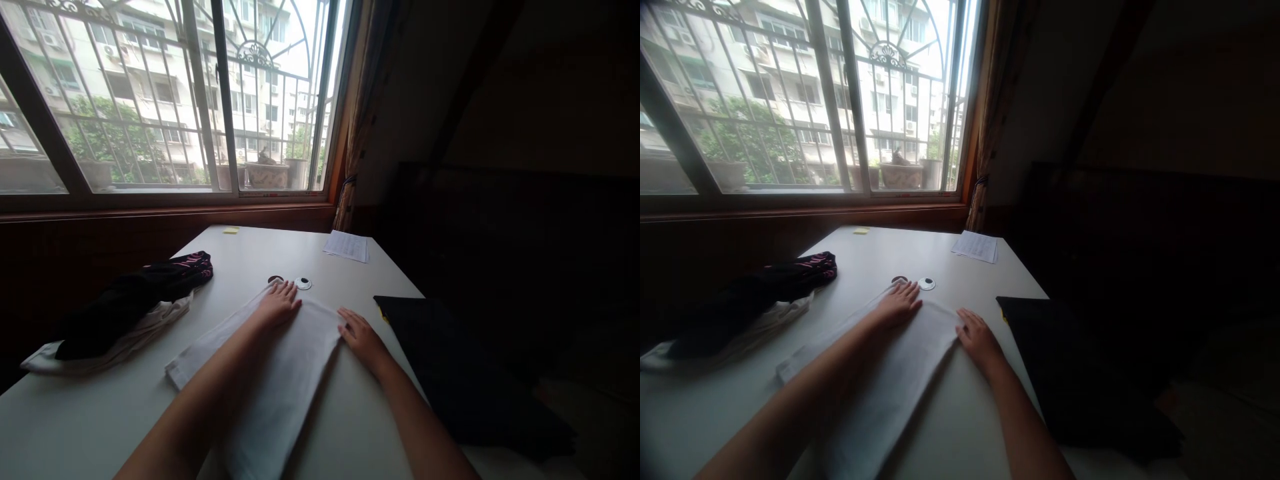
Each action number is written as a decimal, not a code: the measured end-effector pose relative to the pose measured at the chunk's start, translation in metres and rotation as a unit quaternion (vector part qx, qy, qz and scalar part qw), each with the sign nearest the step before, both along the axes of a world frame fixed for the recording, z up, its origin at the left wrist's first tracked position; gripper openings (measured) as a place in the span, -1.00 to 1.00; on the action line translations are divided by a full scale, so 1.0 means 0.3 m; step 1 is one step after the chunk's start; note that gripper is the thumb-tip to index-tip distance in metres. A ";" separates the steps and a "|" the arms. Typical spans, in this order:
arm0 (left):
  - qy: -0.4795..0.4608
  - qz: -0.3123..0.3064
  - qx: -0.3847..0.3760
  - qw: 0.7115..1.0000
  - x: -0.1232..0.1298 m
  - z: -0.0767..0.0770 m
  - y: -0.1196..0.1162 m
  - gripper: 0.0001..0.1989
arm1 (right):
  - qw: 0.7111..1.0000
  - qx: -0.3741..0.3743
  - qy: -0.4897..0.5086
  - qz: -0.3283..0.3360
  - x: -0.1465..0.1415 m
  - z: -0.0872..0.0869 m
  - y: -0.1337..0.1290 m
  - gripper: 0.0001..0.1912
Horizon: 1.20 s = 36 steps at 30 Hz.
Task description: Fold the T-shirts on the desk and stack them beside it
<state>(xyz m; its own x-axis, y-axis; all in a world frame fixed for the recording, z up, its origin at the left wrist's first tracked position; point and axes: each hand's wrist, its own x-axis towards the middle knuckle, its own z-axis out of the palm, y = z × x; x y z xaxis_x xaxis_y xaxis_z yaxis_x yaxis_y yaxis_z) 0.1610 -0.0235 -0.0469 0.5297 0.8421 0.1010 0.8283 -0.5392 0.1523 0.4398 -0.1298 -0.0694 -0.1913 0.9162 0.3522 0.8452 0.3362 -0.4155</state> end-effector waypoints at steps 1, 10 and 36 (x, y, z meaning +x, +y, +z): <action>0.000 0.024 0.002 1.000 -0.017 0.000 0.009 -0.31 | 1.000 0.009 -0.004 0.003 -0.005 0.010 -0.006 -0.51; -0.003 0.225 0.039 0.973 -0.025 -0.032 -0.011 -0.32 | 0.991 -0.019 -0.046 0.126 -0.158 0.099 -0.069 -0.48; 0.002 0.213 -0.004 0.977 -0.429 -0.010 -0.109 -0.42 | 0.994 -0.076 0.006 0.076 -0.123 0.105 -0.067 -0.69</action>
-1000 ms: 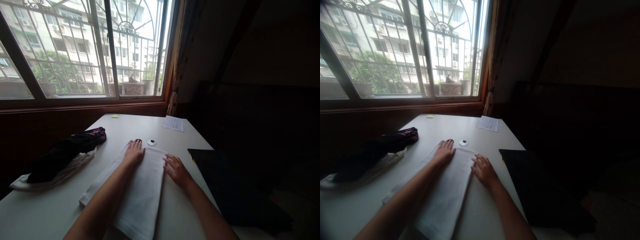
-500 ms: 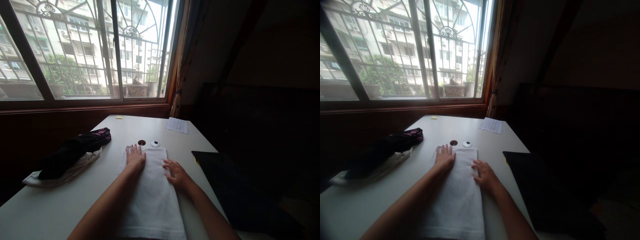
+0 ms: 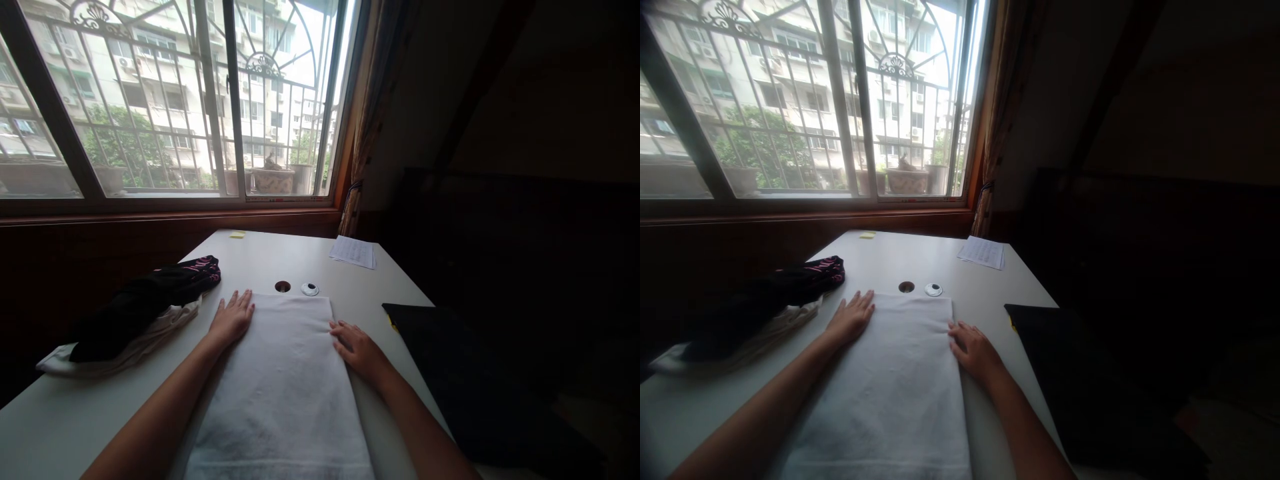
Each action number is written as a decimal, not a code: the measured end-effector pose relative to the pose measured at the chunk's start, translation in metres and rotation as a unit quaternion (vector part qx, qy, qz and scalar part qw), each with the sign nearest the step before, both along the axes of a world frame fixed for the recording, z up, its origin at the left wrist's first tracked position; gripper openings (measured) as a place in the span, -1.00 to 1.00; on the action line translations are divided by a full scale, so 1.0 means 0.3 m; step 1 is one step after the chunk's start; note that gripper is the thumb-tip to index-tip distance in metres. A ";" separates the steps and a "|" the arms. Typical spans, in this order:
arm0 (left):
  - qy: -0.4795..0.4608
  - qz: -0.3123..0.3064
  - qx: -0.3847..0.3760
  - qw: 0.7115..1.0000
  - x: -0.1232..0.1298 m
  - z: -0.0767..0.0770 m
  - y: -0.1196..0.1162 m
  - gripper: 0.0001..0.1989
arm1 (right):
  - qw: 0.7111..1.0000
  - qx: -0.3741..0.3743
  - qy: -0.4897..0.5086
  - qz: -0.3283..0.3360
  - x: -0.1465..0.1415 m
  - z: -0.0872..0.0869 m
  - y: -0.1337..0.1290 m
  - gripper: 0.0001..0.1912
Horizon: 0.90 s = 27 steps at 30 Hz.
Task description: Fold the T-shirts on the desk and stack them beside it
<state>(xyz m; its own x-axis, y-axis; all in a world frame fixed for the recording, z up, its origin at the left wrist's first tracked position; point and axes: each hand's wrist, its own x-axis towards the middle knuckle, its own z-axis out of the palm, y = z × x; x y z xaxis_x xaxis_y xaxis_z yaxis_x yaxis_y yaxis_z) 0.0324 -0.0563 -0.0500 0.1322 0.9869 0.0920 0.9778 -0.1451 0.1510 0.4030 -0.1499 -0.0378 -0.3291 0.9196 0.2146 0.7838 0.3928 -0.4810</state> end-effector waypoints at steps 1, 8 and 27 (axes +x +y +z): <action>-0.001 0.006 0.005 1.000 -0.019 -0.005 -0.002 -0.43 | 1.000 0.008 0.001 -0.004 0.001 -0.001 0.003 -0.68; -0.054 0.031 0.073 0.995 -0.079 -0.005 -0.003 -0.45 | 0.990 0.117 0.035 -0.069 -0.009 -0.040 0.031 -0.55; -0.008 -0.151 -0.007 0.988 -0.026 0.005 -0.003 -0.45 | 0.990 -0.042 -0.117 0.067 -0.492 0.015 0.229 -0.20</action>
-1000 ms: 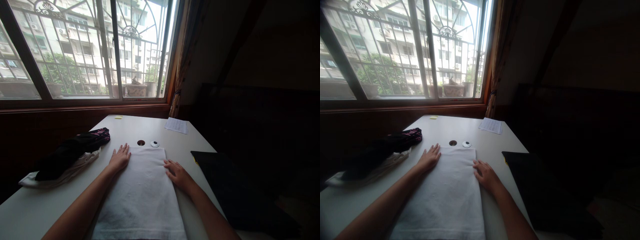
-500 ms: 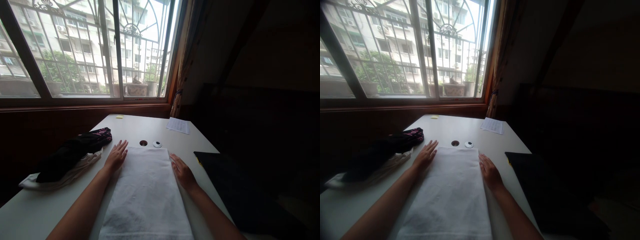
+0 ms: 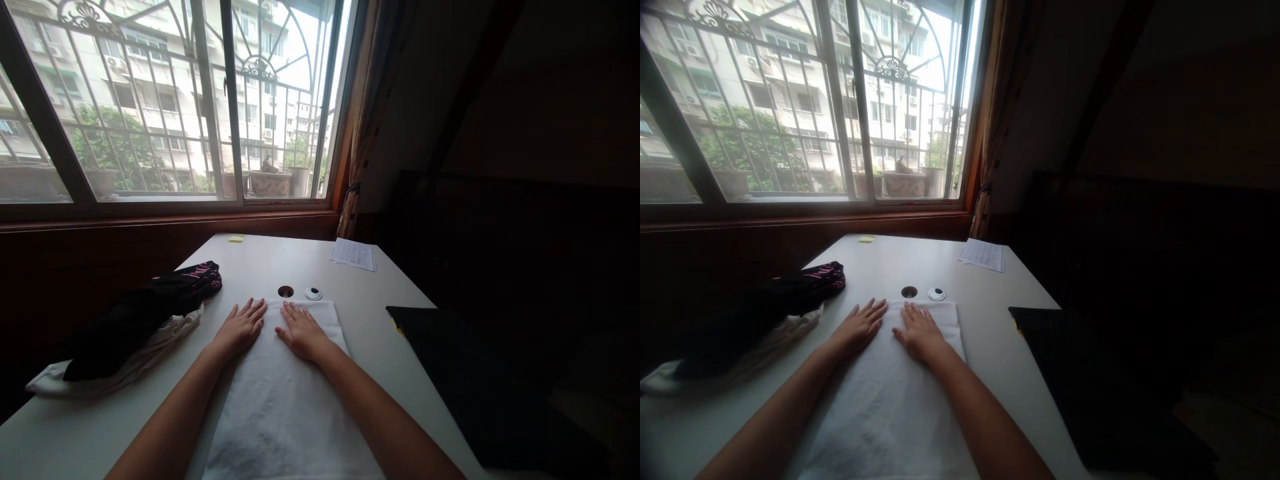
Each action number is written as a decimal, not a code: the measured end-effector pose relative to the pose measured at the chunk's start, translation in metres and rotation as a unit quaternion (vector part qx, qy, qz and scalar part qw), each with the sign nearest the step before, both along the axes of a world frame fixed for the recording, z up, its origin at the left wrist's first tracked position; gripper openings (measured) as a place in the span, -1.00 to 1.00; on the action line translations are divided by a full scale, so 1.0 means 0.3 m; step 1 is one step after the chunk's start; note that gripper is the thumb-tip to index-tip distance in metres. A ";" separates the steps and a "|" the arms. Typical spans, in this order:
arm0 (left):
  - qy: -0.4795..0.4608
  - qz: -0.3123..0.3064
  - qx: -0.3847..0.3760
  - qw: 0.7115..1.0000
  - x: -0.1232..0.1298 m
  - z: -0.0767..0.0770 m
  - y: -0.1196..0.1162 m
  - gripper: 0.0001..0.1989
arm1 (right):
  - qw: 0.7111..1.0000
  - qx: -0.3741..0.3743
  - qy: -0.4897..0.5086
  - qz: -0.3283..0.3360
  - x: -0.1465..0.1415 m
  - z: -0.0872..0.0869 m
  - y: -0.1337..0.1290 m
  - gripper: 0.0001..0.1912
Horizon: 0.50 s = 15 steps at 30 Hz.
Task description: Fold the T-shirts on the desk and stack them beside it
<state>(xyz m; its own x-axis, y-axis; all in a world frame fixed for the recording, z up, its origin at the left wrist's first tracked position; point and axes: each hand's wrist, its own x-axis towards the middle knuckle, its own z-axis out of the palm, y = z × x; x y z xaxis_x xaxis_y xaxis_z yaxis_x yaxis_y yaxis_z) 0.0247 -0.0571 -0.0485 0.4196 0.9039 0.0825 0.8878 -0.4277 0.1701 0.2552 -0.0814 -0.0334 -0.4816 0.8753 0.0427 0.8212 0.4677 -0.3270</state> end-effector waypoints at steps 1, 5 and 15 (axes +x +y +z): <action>0.000 0.002 -0.003 1.000 0.000 0.000 0.000 -0.45 | 1.000 -0.005 -0.002 -0.011 0.011 -0.003 0.012 -0.19; -0.002 0.012 -0.005 1.000 0.002 -0.004 -0.001 -0.45 | 0.998 -0.016 -0.020 -0.053 0.094 -0.016 0.044 -0.16; 0.000 0.032 0.002 0.999 0.003 -0.002 -0.018 -0.44 | 0.981 -0.009 -0.028 -0.191 0.368 -0.072 0.051 -0.24</action>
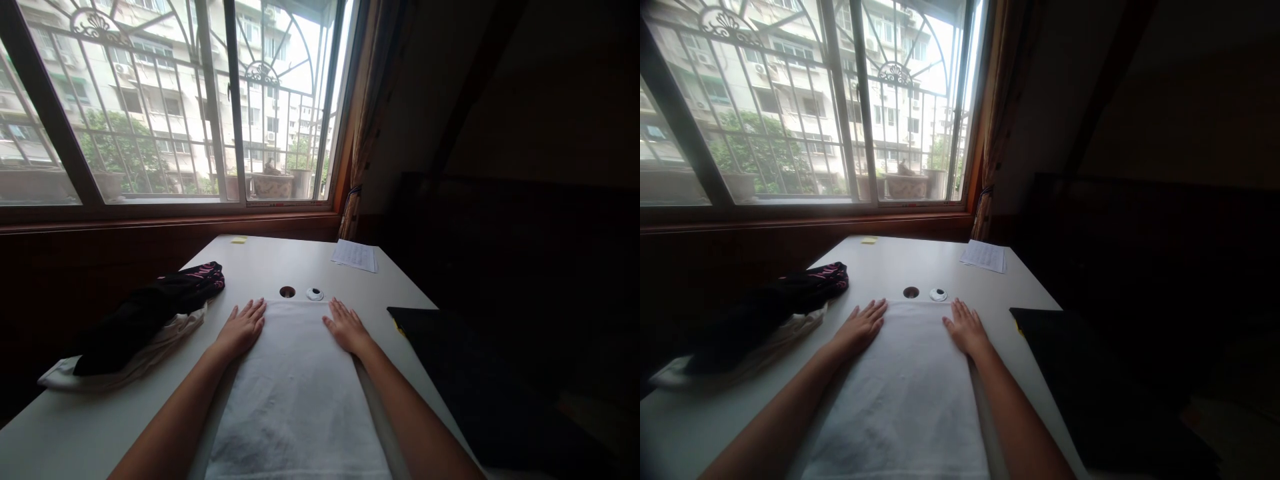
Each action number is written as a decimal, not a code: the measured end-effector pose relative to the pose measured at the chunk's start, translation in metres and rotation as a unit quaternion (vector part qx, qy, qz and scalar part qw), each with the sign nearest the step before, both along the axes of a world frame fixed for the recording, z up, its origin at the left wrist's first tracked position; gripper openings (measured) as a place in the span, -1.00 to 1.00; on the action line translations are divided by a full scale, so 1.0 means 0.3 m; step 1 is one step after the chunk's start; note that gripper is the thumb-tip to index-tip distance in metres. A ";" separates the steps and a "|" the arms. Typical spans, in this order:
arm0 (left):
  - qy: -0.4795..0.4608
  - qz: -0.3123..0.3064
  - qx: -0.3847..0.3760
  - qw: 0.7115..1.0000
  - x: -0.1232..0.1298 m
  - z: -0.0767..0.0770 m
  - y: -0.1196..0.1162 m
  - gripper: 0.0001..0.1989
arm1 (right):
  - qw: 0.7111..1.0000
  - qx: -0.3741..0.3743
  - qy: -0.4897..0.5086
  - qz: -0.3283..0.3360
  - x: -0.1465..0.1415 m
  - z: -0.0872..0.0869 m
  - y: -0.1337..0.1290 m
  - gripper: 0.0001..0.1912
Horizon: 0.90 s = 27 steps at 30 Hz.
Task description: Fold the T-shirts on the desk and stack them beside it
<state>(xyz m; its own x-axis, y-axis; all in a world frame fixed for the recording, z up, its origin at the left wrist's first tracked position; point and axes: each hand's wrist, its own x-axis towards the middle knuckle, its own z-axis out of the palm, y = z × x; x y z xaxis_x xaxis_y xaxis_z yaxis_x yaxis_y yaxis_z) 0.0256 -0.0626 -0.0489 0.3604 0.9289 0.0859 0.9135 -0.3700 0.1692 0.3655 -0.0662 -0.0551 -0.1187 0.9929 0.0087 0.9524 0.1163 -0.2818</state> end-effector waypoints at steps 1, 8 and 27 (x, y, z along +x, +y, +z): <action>-0.002 0.001 0.002 1.000 -0.002 0.000 -0.002 -0.44 | 1.000 0.006 -0.003 -0.017 0.032 -0.009 -0.004 -0.26; -0.041 0.041 0.037 0.998 -0.032 -0.022 0.006 -0.44 | 0.997 0.052 0.006 -0.065 0.201 -0.063 -0.071 -0.32; -0.067 0.039 0.042 0.996 -0.037 -0.016 0.001 -0.32 | 0.969 -0.022 0.209 -0.130 -0.021 0.049 -0.464 -0.08</action>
<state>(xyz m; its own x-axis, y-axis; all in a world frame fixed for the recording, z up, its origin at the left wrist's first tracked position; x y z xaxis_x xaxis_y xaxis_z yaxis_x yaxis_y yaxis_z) 0.0145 -0.0623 -0.0537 0.2669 0.9412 0.2070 0.9117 -0.3162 0.2623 0.3591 -0.2055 -0.0405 0.1393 0.9894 -0.0415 0.7502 -0.1328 -0.6477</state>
